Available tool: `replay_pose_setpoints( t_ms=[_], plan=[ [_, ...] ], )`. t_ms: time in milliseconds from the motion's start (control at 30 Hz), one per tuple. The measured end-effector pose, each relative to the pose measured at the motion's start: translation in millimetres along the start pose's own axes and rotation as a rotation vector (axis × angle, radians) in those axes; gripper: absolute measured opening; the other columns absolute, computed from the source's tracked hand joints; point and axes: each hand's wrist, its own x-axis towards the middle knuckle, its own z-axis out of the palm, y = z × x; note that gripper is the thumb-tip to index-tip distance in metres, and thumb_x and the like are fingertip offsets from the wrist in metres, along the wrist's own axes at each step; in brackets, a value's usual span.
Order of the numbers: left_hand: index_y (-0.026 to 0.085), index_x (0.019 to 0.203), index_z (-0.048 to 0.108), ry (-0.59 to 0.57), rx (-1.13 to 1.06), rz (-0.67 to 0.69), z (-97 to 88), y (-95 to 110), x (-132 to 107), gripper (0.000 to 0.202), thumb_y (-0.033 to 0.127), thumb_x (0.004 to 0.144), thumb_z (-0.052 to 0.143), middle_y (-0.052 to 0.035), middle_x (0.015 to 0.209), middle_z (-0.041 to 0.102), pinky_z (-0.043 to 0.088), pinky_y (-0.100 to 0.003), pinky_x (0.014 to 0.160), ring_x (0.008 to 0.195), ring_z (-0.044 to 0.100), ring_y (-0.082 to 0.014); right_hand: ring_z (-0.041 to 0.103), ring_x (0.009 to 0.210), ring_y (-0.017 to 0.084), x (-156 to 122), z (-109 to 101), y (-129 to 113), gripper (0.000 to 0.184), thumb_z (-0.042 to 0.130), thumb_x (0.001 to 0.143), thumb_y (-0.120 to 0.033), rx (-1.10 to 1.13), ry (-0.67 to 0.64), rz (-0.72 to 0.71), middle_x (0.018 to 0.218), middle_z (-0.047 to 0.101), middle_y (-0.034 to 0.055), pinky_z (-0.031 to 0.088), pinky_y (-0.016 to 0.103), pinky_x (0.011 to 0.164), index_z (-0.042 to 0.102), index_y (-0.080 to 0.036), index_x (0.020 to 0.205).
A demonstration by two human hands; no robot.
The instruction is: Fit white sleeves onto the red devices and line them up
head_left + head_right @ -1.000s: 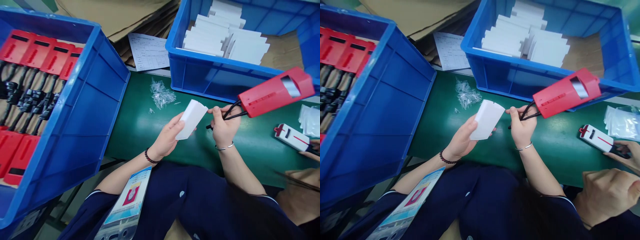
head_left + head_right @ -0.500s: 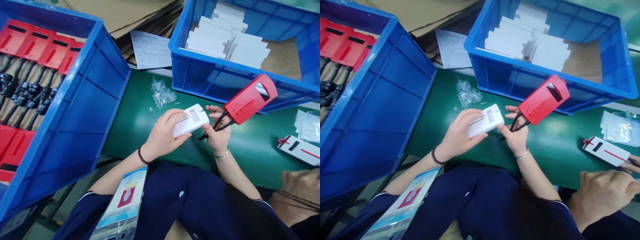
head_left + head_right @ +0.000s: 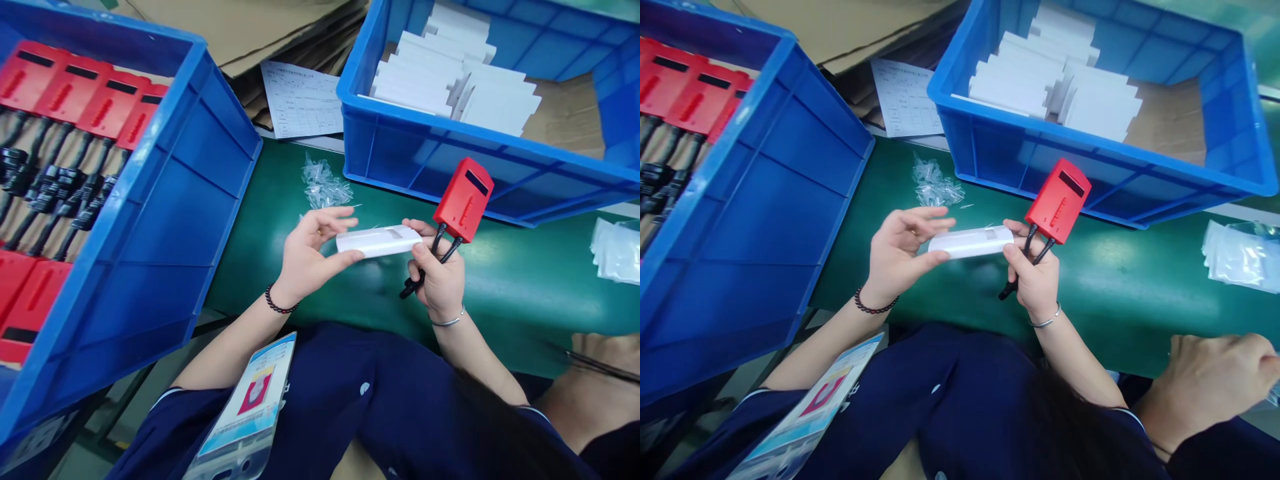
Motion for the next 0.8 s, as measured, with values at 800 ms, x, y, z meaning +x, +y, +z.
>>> replay_pose_setpoints(
  t_ms=[800],
  plan=[
    [0.016,0.070,0.058,0.029,-0.325,-0.241,7.7,-46.5,-13.7,0.035,0.034,0.072,0.088,-0.0050,0.094,0.074,0.054,-0.026,0.079,0.091,0.069,-0.0153,0.046,0.046,0.001,0.2,-17.0,5.4,0.013,0.080,0.081,-0.035,-0.032,-0.007,0.077,0.112,0.067,0.0021,0.037,0.020,0.037,0.077,-0.023,0.085]
  ],
)
